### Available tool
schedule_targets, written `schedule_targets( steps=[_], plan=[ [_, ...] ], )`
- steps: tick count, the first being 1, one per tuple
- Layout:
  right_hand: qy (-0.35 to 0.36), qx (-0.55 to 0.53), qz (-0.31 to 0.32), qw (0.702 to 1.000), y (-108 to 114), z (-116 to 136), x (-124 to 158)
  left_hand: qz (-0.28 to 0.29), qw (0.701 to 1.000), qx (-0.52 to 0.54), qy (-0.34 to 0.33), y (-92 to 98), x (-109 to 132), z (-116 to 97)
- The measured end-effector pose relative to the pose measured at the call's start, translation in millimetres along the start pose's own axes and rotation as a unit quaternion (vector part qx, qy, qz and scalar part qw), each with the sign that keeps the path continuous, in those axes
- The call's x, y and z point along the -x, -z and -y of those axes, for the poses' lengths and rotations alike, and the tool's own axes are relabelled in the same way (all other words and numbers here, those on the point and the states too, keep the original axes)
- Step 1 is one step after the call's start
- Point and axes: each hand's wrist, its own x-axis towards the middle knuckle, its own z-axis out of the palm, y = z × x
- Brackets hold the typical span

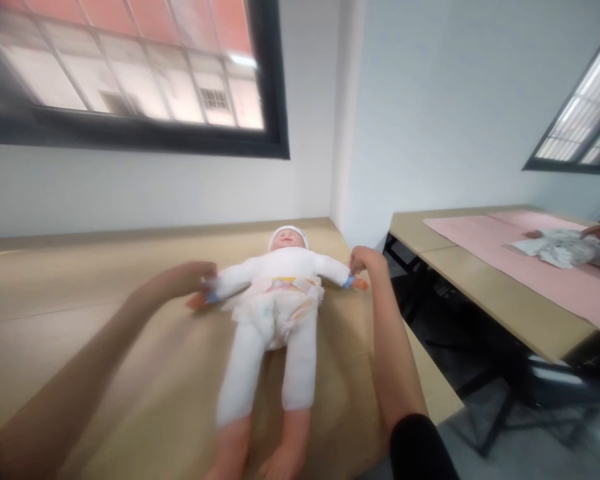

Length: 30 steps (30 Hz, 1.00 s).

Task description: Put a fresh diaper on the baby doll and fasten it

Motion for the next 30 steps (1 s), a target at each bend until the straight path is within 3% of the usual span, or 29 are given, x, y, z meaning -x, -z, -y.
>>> schedule_targets(
  steps=[11, 21, 30],
  plan=[
    [0.018, -0.02, -0.012, 1.0, -1, 5, 1, -0.01, 0.998, -0.057, -0.008, -7.1, -6, 0],
    [0.049, -0.011, 0.03, 0.998, 0, 18, 9, -0.004, 0.998, -0.053, -0.014, -10.8, -13, 3],
    [0.013, -0.041, 0.046, 0.998, -9, 10, -5, -0.01, 1.0, -0.005, -0.016, -11.5, -14, 12]
  ],
)
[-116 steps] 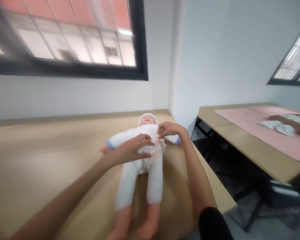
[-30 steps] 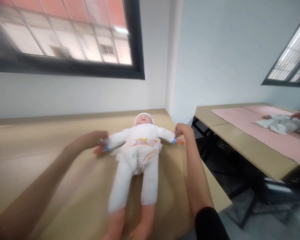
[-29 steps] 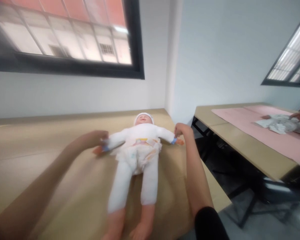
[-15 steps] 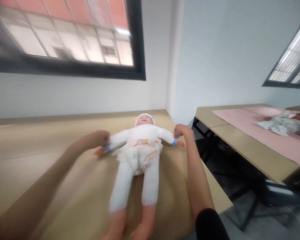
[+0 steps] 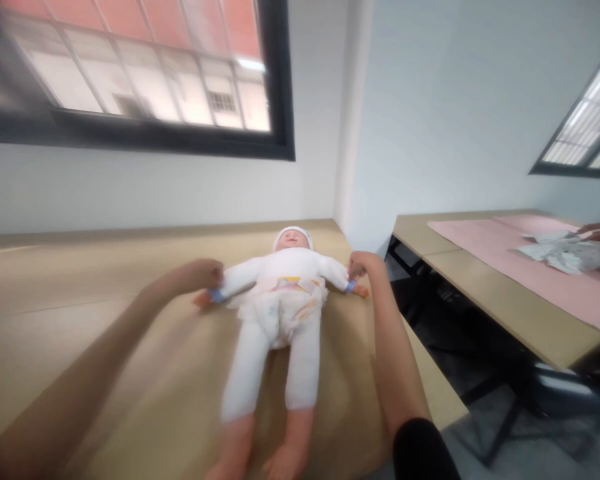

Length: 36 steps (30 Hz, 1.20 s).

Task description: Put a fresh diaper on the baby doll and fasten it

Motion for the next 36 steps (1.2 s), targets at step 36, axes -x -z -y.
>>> schedule_targets(
  steps=[36],
  plan=[
    [0.185, -0.008, -0.223, 0.957, -33, 33, -32, -0.174, 0.947, 0.258, -0.085, -31.9, -18, -13]
  ],
)
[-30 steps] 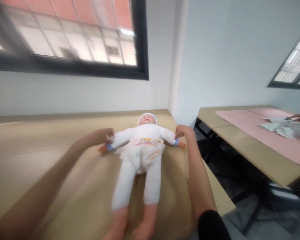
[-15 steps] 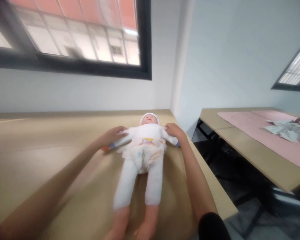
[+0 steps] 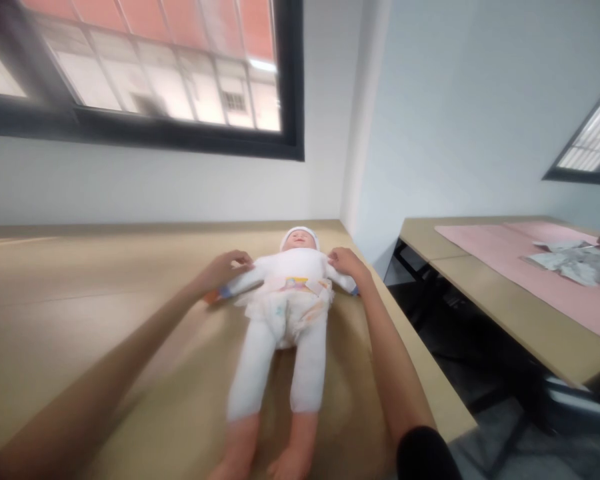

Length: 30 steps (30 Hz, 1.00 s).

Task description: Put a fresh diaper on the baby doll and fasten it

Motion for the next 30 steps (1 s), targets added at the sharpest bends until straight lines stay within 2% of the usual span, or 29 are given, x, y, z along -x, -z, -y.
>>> schedule_targets(
  steps=[7, 15, 19, 24, 30],
  plan=[
    [-0.014, 0.042, -0.057, 0.997, -8, 0, -4, -0.032, 0.999, -0.035, -0.009, 2.5, 0, -7],
    [-0.003, 0.025, -0.091, 0.996, -8, -1, -4, -0.015, 0.999, 0.024, 0.023, 11.5, 3, -17],
    [0.003, -0.01, -0.095, 0.995, -7, -1, -3, 0.005, 0.999, 0.018, 0.028, 15.7, 3, -18],
    [-0.012, -0.04, -0.059, 0.997, 3, 0, 1, 0.061, 0.994, -0.04, 0.078, 26.5, 2, -16],
    [-0.056, 0.076, 0.056, 0.994, 19, 3, 7, 0.113, 0.975, -0.157, 0.112, 36.1, 4, -15]
  ],
)
